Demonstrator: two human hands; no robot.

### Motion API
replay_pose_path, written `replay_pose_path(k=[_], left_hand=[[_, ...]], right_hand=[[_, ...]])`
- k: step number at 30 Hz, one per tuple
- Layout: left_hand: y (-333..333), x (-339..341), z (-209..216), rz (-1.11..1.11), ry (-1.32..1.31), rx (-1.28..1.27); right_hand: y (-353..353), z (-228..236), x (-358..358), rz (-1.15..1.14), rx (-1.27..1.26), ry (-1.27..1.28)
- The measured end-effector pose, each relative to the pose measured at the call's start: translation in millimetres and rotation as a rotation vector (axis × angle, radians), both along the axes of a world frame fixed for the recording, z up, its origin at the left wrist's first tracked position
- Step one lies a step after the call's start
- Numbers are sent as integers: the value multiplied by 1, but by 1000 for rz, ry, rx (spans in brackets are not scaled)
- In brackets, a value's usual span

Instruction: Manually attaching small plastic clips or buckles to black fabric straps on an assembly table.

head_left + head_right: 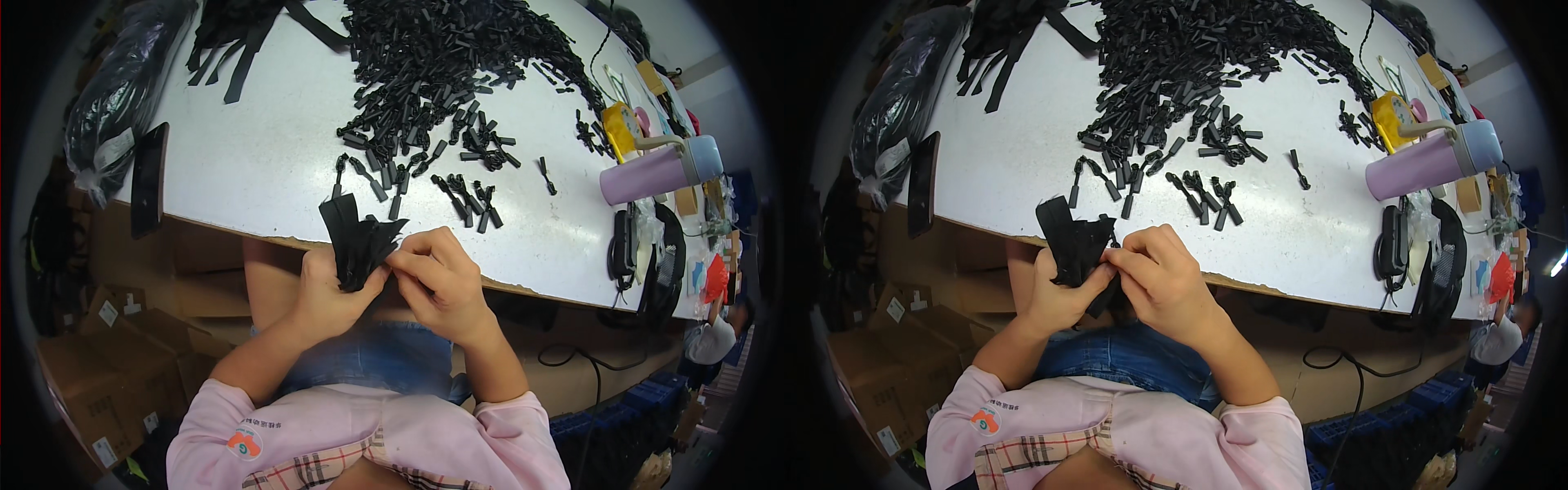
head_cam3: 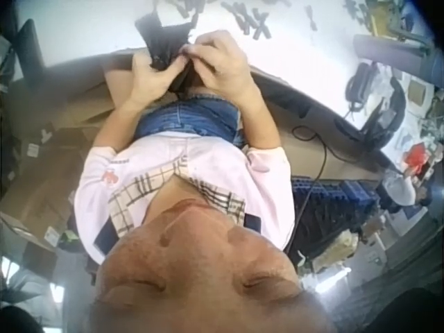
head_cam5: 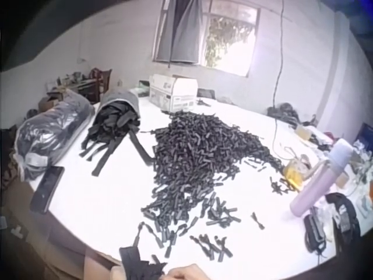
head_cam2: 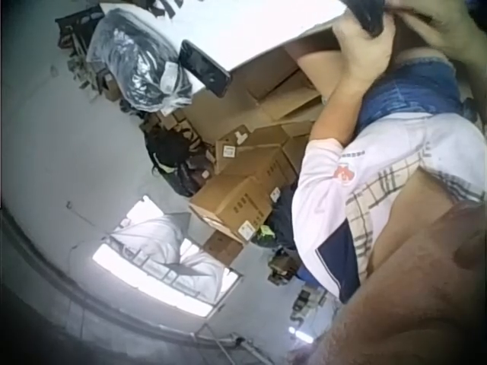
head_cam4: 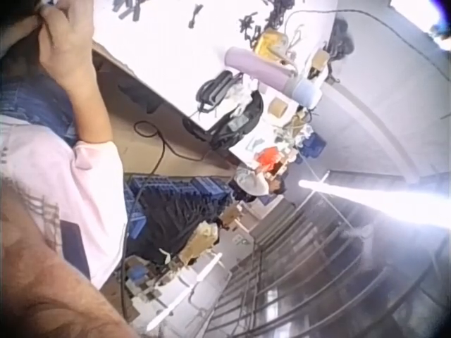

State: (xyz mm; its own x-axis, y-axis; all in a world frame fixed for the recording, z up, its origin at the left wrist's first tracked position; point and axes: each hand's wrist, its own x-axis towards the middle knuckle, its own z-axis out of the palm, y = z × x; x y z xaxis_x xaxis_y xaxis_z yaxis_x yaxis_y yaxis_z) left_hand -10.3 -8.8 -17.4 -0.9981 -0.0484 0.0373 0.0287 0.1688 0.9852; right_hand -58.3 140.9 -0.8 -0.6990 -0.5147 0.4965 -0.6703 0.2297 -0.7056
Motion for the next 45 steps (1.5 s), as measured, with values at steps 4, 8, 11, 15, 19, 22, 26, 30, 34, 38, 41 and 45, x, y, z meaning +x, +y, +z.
replay_pose_path(k=[4,8,11,15,19,22,26,30,34,38,41,45], left_hand=[[6,3,-3,114,-34,298],[7,3,2,112,-23,373],[11,2,7,199,41,379],[11,2,12,139,84,308],[0,7,13,35,-166,477],[-2,7,16,-37,-171,564],[1,3,19,-85,-72,517],[3,4,16,-17,-35,462],[8,5,10,73,16,381],[10,6,9,89,40,341],[11,6,9,100,49,348],[11,6,10,91,39,352]], right_hand=[[-1,-1,0,-9,-37,-17],[-9,-6,9,-83,-250,-294],[-11,-14,18,-120,-398,-510],[-13,-14,18,-53,-472,-589],[-8,-9,15,61,-644,-892],[-1,-10,12,201,-685,-1053],[4,-11,9,282,-674,-1249],[-7,-7,16,104,-671,-1064],[-16,-19,24,-56,-557,-641],[-14,-22,23,-85,-439,-498],[-13,-19,21,-27,-454,-587],[-11,-20,19,12,-446,-636]])
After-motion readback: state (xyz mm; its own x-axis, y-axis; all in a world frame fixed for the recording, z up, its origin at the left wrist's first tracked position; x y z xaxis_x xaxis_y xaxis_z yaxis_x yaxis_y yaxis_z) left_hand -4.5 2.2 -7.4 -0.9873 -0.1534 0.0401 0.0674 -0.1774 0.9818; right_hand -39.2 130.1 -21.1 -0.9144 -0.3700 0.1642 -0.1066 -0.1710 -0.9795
